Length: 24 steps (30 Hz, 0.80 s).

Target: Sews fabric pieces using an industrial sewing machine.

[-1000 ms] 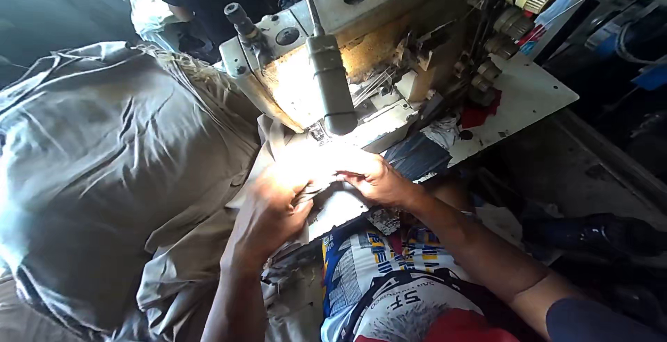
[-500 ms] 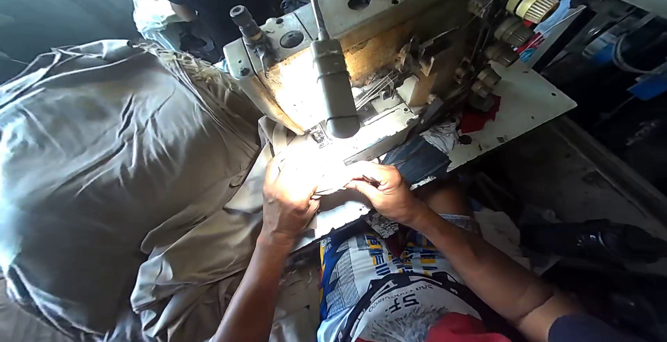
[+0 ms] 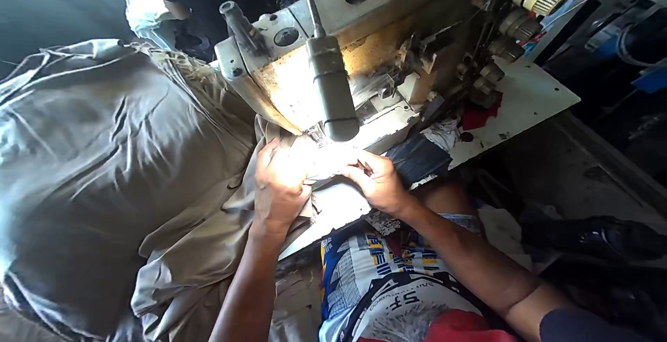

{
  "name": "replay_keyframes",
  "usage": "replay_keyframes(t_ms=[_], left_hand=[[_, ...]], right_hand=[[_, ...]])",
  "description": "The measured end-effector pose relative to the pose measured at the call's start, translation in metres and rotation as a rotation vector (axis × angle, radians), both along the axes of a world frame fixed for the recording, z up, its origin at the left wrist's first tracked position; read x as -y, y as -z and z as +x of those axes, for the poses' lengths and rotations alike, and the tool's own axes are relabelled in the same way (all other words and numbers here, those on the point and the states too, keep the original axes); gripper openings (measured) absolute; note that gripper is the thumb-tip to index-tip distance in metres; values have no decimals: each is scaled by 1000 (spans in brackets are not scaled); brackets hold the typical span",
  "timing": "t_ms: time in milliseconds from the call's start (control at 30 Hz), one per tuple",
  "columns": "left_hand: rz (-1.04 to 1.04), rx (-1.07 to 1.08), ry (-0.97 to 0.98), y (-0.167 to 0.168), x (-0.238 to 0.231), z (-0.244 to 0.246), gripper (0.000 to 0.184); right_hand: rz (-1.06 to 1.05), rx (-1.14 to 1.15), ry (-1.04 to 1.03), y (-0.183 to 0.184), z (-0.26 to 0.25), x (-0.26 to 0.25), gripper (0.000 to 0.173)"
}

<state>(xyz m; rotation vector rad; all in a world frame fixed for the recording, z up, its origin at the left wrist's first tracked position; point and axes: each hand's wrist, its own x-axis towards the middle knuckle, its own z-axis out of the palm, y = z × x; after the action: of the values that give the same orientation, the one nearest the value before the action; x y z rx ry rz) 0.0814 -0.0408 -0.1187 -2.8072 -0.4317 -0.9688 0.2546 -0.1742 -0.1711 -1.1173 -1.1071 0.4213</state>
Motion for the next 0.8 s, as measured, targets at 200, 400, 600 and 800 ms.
replay_keyframes(t_ms=[200,400,600,800], left_hand=[[-134,-60,88,-11,6,-1,23],[-153,-337,-28,-56,-6,-39,51],[-253,-168,21,-99,4,-78,30],[-586,-34,468,-62,64,-56,14]], right_hand=[[68,63,47,2,-2,-20,14],[34,266,114,-1,1,-19,11],[-41,443,-33,-21,14,-16,15],[-111,523,-342,-35,25,25,20]])
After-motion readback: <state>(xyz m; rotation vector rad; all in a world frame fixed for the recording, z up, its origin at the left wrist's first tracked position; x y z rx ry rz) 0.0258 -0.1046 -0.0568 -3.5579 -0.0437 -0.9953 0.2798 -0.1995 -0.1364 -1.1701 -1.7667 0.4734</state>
